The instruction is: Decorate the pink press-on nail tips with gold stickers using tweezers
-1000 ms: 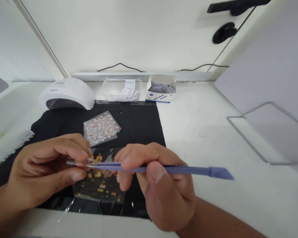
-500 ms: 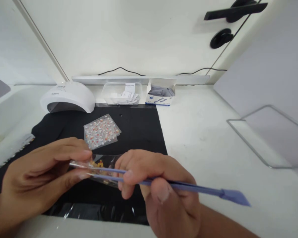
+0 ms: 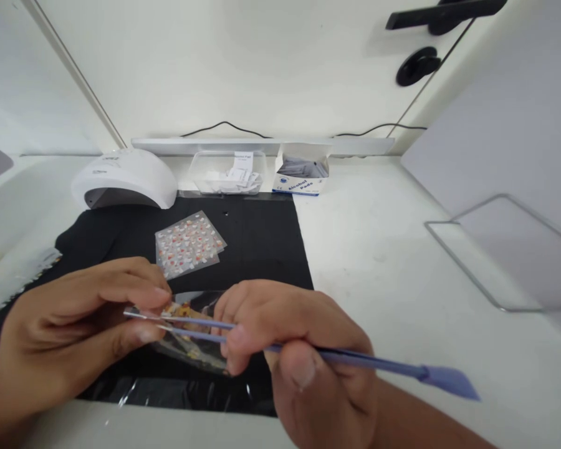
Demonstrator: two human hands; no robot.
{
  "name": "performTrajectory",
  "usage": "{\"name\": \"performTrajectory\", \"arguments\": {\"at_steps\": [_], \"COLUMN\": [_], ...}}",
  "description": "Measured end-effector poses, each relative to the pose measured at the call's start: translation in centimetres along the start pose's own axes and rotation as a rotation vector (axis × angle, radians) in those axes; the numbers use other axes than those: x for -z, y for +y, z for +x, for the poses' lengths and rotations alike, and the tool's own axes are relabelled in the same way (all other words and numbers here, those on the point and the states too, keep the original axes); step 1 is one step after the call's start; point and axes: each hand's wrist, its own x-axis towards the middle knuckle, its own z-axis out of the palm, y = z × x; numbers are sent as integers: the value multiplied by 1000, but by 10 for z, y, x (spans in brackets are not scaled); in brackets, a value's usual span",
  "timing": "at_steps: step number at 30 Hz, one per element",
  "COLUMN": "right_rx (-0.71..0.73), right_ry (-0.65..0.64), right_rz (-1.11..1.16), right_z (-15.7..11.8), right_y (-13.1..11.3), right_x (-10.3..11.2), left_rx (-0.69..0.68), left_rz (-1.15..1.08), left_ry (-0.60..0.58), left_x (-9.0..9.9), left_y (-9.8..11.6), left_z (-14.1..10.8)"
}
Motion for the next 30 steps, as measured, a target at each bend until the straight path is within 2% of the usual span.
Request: {"name": "performTrajectory", "arguments": {"at_steps": [7,12,16,21,23,27,30], "right_rx": [19,6,-37,-14,-28,-60,-90], "right_ry": [13,19,-24,-73,-100,-77,-128], "right_rz": [-44,-28,-57,-27,-33,-41,-4], "right_z": [5,4,5,10,9,3,2], "right_y": [-5,-7,-9,-10,-9,-7,-7], "right_x": [0,0,1,2,3,9,12], "left_rx": [86,92,100,127,152,214,268], "left_rz": [-75,-76,-87,-111,-122,-170,-240], "left_ry": [34,39,35,51,63,86,131], "left_x": [-1,0,0,0,-1,-2,-4], "left_y": [2,3,3,3,3,4,5], "left_z": [0,3,3,2,2,2,4]}}
